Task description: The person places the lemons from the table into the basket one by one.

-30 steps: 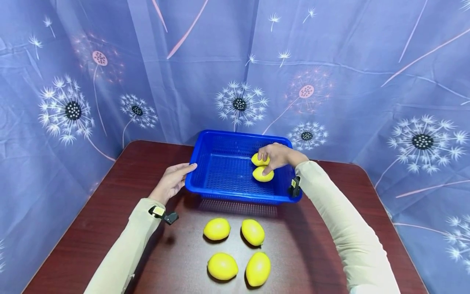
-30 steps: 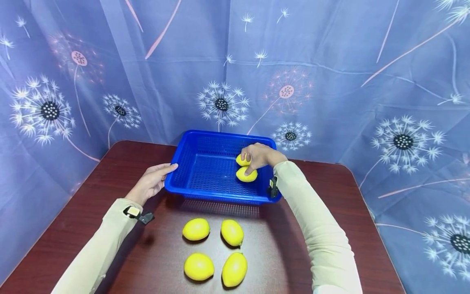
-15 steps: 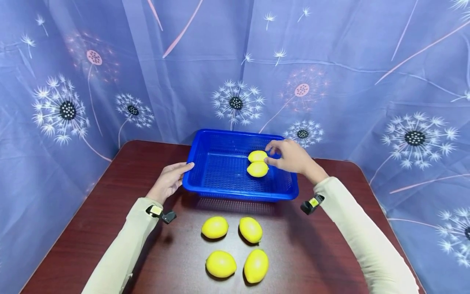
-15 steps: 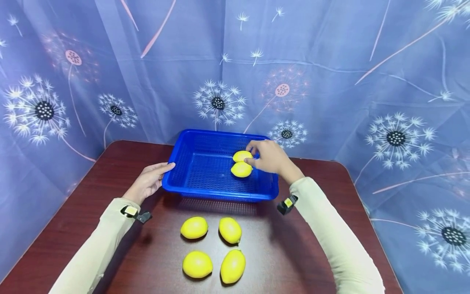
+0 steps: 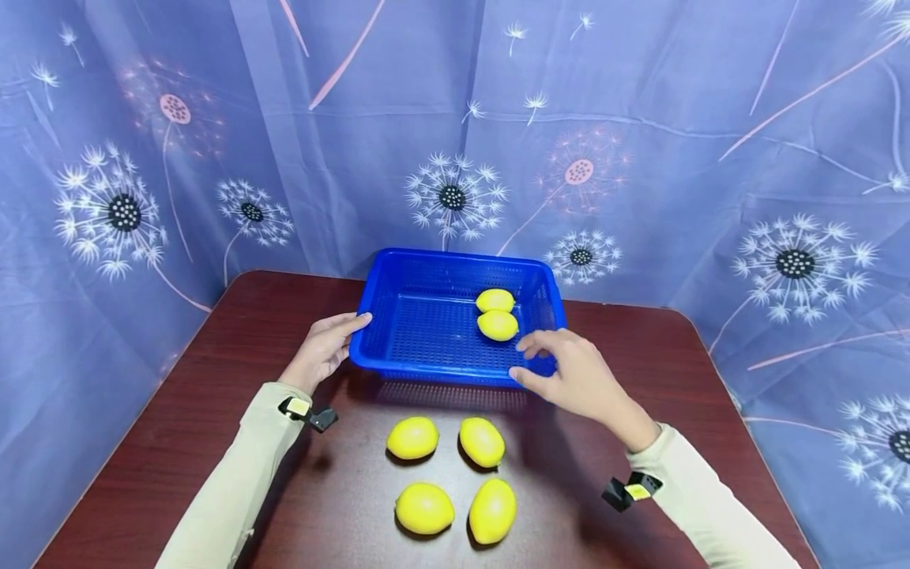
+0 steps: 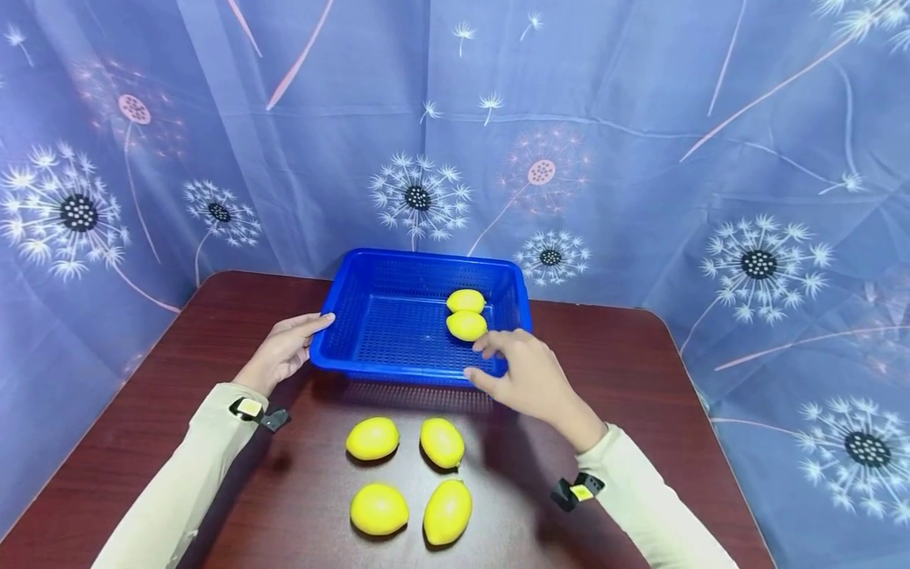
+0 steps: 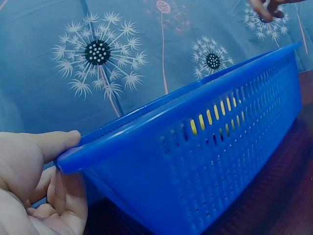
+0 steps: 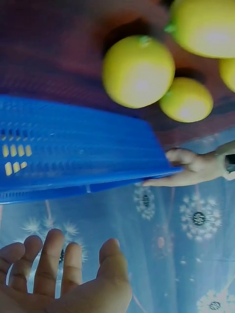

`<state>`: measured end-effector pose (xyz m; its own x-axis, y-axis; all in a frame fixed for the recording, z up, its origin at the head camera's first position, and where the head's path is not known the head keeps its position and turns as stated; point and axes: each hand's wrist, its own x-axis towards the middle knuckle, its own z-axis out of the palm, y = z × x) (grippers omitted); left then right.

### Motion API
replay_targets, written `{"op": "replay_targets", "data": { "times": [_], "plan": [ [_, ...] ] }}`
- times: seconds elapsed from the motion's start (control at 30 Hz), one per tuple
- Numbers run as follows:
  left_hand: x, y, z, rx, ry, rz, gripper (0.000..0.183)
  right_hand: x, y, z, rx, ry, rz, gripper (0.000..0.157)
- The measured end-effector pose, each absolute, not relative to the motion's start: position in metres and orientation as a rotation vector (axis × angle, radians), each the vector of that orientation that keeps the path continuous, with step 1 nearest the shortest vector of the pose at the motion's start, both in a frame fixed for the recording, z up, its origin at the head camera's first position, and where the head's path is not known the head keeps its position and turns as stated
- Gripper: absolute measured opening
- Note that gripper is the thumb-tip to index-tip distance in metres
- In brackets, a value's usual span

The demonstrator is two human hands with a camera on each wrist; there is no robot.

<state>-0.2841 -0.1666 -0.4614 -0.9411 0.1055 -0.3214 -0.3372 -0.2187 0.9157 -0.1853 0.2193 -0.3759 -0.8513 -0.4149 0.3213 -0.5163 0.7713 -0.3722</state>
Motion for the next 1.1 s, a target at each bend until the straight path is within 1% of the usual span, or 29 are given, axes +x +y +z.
{"op": "replay_targets", "data": {
  "times": [0.13,0.23,0.4,0.6,0.83,1.0,1.1],
  "plan": [
    [-0.284,-0.166,-0.461,-0.290,1.758,2.232,0.011,-0.167,0.219,-0.387,0.781,-2.728,0.689,0.031],
    [-0.284,-0.166,-0.461,-0.306,1.765,2.222,0.017,-0.154,0.219,-0.398,0.806,-2.725,0.689,0.031],
    [-0.284,-0.166,-0.461,-0.313,1.777,2.197,0.027,-0.134,0.218,-0.417,0.846,-2.752,0.705,0.036],
    [-0.284,-0.166,-0.460,-0.325,1.768,2.202,0.024,-0.113,0.217,-0.436,0.877,-2.826,0.713,0.038],
    [-0.284,-0.166,-0.459,-0.335,1.768,2.197,0.030,-0.090,0.212,-0.448,0.936,-2.926,0.582,0.050],
    [-0.284,-0.166,-0.460,-0.332,1.747,2.210,0.028,-0.079,0.209,-0.454,0.966,-2.999,0.518,0.063],
    [-0.284,-0.166,-0.460,-0.323,1.737,2.219,0.027,-0.076,0.207,-0.456,0.983,-3.017,0.526,0.067]
  ]
}}
